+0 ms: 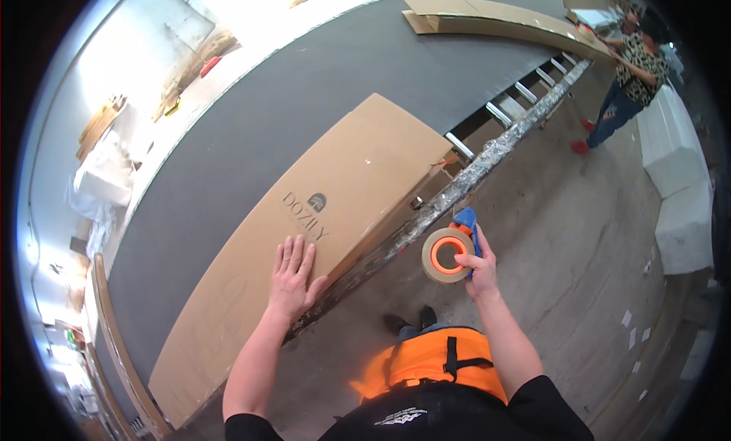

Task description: The person applies adhesive tape to a large cardboard box on a conveyor belt, then places white foam panels inside the box before closing and taping it shut.

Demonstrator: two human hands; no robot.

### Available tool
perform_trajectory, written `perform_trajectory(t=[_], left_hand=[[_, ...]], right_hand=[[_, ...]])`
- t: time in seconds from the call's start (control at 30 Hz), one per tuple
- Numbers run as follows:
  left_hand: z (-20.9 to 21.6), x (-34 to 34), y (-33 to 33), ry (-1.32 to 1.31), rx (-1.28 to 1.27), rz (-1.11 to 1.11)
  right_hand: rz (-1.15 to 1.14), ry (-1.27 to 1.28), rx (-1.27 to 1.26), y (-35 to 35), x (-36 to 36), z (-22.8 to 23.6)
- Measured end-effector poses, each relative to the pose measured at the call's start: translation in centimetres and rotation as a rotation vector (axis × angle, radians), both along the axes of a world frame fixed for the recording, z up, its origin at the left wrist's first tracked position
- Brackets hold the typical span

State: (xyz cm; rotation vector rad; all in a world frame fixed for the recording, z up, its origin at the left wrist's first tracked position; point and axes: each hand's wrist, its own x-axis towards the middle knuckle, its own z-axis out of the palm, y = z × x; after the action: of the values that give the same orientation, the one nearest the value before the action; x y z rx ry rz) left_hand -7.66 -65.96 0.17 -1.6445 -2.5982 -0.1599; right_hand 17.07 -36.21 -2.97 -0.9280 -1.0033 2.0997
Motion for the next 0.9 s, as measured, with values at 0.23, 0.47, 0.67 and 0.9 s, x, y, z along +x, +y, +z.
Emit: perform_trajectory(t=[0.23,0.47,0.67,0.9], left_hand=[[0.5,-0.1,-0.7,-0.126,-0.031,-0.016],[-0.5,-0.9,-0.7,-0.087,-0.039,-0.056],[-1.1,-1.5,-1.6,-0.068,-0.059,-0.102],[-1.6,-1.6,-2.0,-0.100,-0.064,-0.114]], right_hand=[[-0.109,0.129,-0.044,3.6,-4.2,-2.5],[0.124,0.070,0.026,3.0,-7.6,-4.2],[0.210,0.062,0.049,0.4,-7.7,-4.3],[0.321,0.002,0.116,-14.5,-6.7,-4.1]])
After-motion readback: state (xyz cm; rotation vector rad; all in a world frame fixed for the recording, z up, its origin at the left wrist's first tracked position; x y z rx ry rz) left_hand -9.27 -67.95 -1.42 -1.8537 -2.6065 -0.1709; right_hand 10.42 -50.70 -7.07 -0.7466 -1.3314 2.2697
